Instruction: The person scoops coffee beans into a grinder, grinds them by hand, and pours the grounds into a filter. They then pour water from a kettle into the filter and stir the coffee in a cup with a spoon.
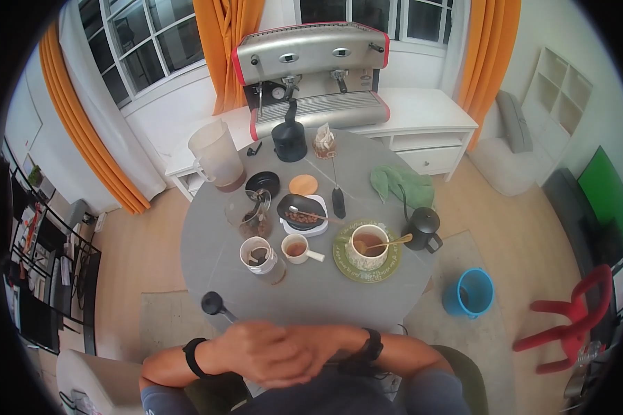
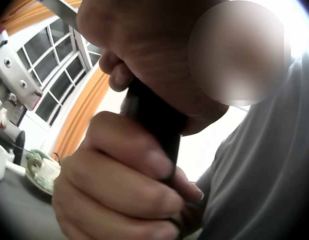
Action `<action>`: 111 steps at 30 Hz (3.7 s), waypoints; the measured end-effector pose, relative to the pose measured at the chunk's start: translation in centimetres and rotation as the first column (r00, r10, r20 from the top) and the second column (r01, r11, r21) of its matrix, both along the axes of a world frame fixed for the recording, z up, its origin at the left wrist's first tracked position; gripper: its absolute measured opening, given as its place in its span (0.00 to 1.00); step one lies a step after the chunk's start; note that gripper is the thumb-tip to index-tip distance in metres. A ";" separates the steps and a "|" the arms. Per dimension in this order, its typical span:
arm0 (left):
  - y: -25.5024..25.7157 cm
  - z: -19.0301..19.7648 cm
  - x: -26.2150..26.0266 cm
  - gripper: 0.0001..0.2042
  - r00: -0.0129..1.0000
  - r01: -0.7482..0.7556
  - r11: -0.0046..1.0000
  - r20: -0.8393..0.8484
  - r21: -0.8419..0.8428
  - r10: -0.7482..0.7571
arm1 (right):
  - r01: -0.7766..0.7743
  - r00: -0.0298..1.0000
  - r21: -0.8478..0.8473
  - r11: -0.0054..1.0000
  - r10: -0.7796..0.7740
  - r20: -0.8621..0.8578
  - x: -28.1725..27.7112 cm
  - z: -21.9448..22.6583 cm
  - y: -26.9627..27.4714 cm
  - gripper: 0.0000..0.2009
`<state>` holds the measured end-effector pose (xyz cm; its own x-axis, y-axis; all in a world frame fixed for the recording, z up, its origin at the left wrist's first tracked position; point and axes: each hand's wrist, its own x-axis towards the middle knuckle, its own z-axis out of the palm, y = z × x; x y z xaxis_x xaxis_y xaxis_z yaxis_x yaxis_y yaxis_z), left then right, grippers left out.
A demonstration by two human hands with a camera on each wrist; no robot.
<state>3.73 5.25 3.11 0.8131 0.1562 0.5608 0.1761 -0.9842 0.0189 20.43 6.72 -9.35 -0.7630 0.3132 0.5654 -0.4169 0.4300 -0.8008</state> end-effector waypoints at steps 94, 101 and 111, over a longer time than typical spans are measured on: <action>1.0 0.0 0.3 0.15 0.938 -0.341 0.940 -0.060 0.023 0.341 | 0.388 0.915 -0.133 0.912 -0.364 0.172 0.8 -1.4 0.3 0.27; 1.0 -0.4 0.4 0.15 0.998 0.066 0.990 -0.015 -0.127 -0.069 | -0.164 0.983 -0.184 0.969 0.177 0.054 0.4 -3.3 0.3 0.27; 0.6 0.0 0.0 0.13 0.988 -0.136 0.991 -0.070 0.005 0.136 | 0.134 0.987 0.006 0.991 -0.134 0.090 0.5 -0.4 0.7 0.21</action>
<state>3.74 5.84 3.09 0.8216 0.2678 0.5032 0.3088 -0.9511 0.0020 20.94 7.47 -9.75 -0.7620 0.4161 0.4962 -0.2816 0.4771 -0.8325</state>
